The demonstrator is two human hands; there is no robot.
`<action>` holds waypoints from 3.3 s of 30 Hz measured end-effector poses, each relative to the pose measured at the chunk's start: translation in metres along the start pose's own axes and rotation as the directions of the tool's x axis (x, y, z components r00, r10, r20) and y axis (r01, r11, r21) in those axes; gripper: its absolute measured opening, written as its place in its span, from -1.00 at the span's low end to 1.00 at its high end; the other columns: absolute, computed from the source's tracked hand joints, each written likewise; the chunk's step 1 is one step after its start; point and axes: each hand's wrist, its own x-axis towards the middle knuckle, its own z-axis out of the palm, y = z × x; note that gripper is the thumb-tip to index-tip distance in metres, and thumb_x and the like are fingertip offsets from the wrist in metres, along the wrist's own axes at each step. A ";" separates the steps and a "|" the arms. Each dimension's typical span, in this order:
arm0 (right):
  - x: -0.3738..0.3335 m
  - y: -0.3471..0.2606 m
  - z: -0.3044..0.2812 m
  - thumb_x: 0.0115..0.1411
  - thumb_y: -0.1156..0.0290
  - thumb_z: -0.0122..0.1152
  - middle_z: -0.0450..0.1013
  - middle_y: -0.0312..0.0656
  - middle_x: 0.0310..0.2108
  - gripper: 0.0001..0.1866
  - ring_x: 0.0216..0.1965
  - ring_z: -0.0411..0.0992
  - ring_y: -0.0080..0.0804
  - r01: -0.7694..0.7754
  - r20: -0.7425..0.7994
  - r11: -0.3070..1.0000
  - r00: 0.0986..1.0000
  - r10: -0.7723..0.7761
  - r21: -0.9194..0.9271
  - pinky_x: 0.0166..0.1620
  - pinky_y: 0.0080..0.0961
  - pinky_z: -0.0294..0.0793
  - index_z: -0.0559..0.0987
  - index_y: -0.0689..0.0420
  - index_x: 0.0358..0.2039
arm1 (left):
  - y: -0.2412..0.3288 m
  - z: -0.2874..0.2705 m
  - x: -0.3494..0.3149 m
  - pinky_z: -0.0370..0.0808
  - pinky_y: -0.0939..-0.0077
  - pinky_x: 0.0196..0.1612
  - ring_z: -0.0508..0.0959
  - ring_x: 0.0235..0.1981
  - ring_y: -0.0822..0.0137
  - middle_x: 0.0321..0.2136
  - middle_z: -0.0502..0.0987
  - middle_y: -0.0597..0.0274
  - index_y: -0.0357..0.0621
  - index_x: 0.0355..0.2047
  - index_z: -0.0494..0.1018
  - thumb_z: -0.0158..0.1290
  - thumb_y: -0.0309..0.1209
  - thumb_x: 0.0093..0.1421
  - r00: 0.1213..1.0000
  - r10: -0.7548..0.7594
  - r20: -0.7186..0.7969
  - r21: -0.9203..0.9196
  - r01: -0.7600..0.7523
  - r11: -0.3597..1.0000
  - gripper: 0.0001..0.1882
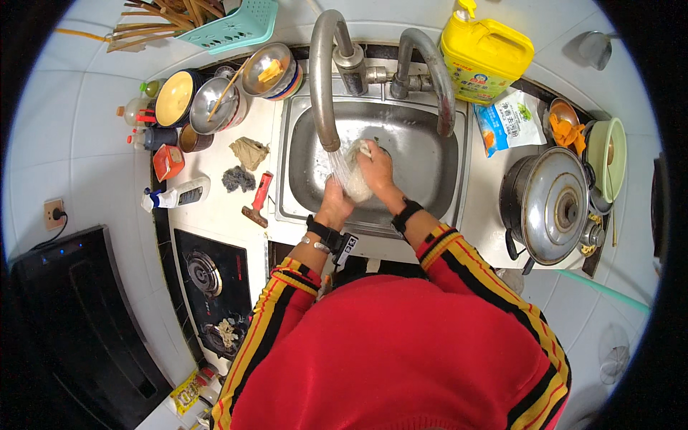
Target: The person wipes the range hood and surrounding wall tiles with a cloth, then rinses the cloth at the sink and continues wiping the hood and tiles. The person handles the cloth and faucet while cleaning the kitchen surfaces.
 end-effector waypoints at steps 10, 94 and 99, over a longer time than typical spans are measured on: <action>0.008 -0.006 0.007 0.24 -0.01 0.01 0.54 0.08 -0.25 -0.53 -0.14 0.51 0.04 -0.041 0.293 0.945 0.946 0.141 -0.324 -0.08 -0.17 0.50 0.56 0.16 -0.18 | 0.000 -0.004 -0.001 0.46 0.14 0.06 0.52 -0.03 0.13 -0.04 0.51 0.11 -0.14 0.08 0.37 -0.16 -0.06 0.36 1.000 0.006 -0.020 0.024 -0.006 1.000 -0.53; 0.069 0.025 -0.039 0.33 -0.09 -0.02 0.29 -0.10 0.20 -0.30 0.19 0.29 -0.25 -0.327 0.229 0.814 0.942 0.244 0.480 0.13 -0.32 0.39 0.26 0.23 0.23 | 0.020 0.015 -0.040 0.45 0.58 -0.44 0.53 -0.31 0.30 -0.20 0.55 0.12 -0.21 0.00 0.41 0.00 -0.23 0.27 0.933 -0.309 0.182 -0.034 0.321 0.947 -0.62; 0.116 0.007 -0.058 0.32 -0.11 -0.02 0.42 -0.02 0.01 -0.30 0.01 0.43 -0.32 -0.410 0.385 0.715 0.899 0.210 0.567 -0.01 -0.41 0.52 0.28 0.27 0.18 | 0.024 0.007 -0.045 0.46 0.58 -0.45 0.50 -0.36 0.26 -0.24 0.53 0.09 -0.25 -0.01 0.39 -0.10 -0.20 0.30 0.948 -0.273 0.164 -0.280 0.310 0.909 -0.60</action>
